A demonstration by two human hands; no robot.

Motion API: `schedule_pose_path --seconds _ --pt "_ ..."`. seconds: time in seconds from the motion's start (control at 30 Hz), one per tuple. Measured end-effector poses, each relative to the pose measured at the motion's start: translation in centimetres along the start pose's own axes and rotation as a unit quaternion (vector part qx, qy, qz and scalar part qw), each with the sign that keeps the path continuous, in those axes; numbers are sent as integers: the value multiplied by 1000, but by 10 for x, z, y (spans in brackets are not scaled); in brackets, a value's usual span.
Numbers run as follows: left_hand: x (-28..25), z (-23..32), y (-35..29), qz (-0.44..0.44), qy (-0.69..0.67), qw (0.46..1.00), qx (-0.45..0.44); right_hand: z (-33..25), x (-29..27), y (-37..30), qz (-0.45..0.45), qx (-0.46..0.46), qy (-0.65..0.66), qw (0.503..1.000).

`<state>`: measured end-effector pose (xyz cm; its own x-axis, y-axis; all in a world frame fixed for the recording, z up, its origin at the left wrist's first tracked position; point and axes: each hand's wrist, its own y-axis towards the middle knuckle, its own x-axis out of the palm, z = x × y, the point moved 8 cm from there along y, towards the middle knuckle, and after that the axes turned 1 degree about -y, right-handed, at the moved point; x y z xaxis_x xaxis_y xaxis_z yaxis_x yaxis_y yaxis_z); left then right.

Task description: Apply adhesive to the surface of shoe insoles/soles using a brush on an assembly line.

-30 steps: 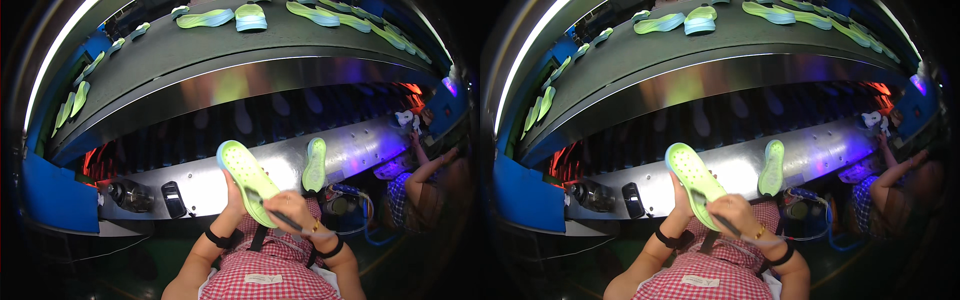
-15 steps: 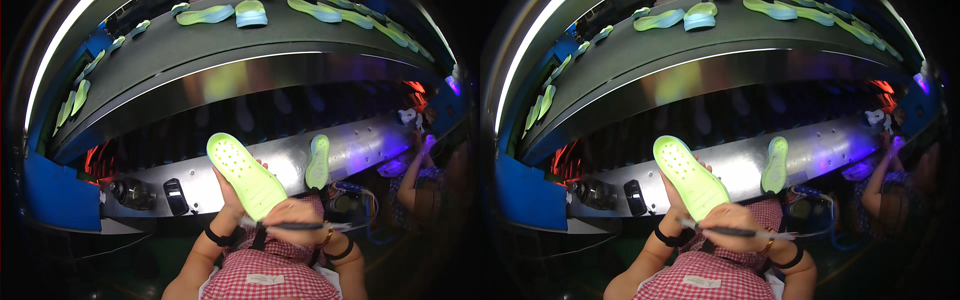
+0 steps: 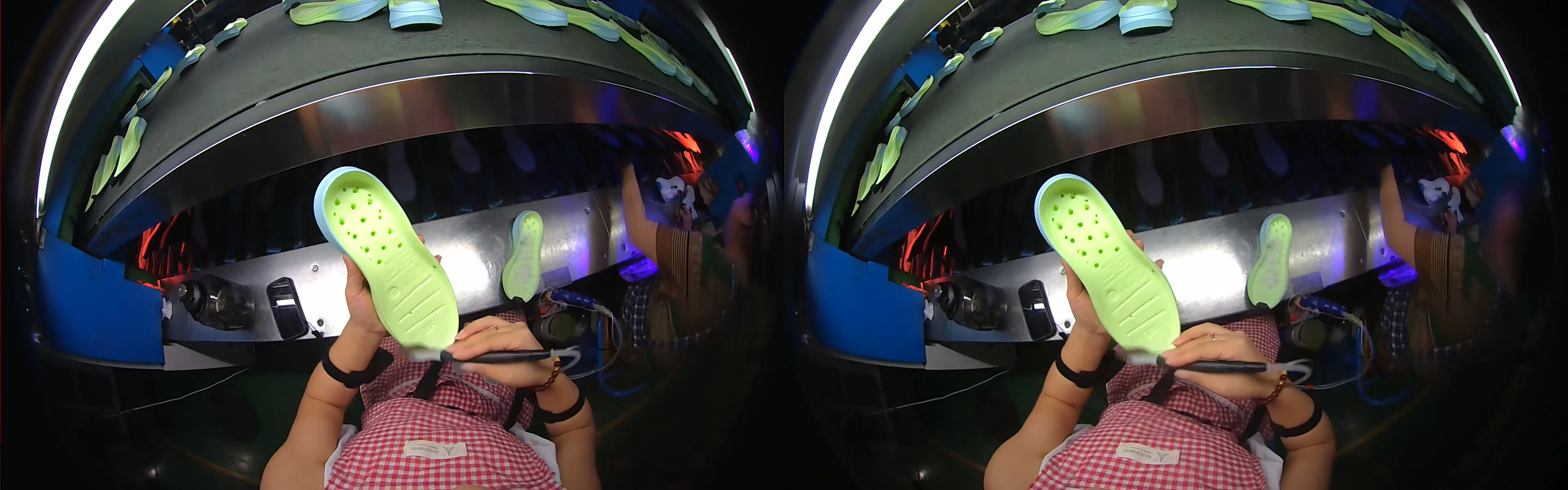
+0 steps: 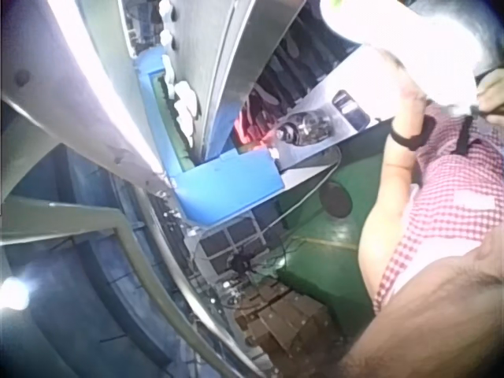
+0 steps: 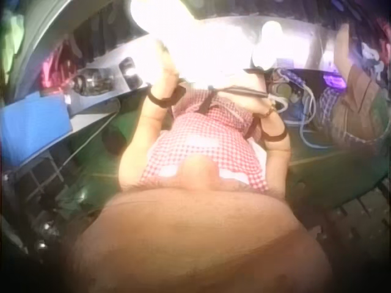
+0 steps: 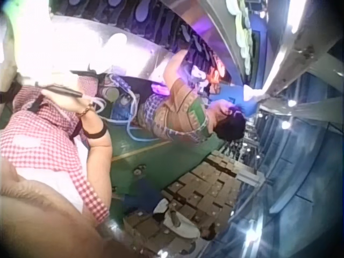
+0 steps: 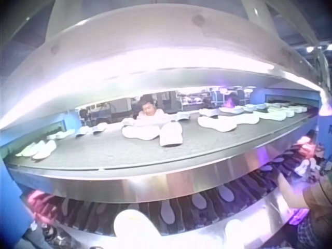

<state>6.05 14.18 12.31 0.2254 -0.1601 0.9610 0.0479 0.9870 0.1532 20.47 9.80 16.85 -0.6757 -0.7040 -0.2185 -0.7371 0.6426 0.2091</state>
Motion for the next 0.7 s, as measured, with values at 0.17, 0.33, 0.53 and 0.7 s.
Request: schedule_pose_path --seconds 0.17,0.33,0.53,0.7 --pt "16 5 7 20 25 999 -15 44 -20 -3 119 71 277 951" --pt "17 -21 -25 60 73 995 -35 48 -4 3 213 119 510 825" --pt "2 -14 -20 46 8 999 -23 28 -8 -2 151 141 199 958" --pt "-8 -17 -16 68 41 996 -47 3 -4 20 52 16 84 995"
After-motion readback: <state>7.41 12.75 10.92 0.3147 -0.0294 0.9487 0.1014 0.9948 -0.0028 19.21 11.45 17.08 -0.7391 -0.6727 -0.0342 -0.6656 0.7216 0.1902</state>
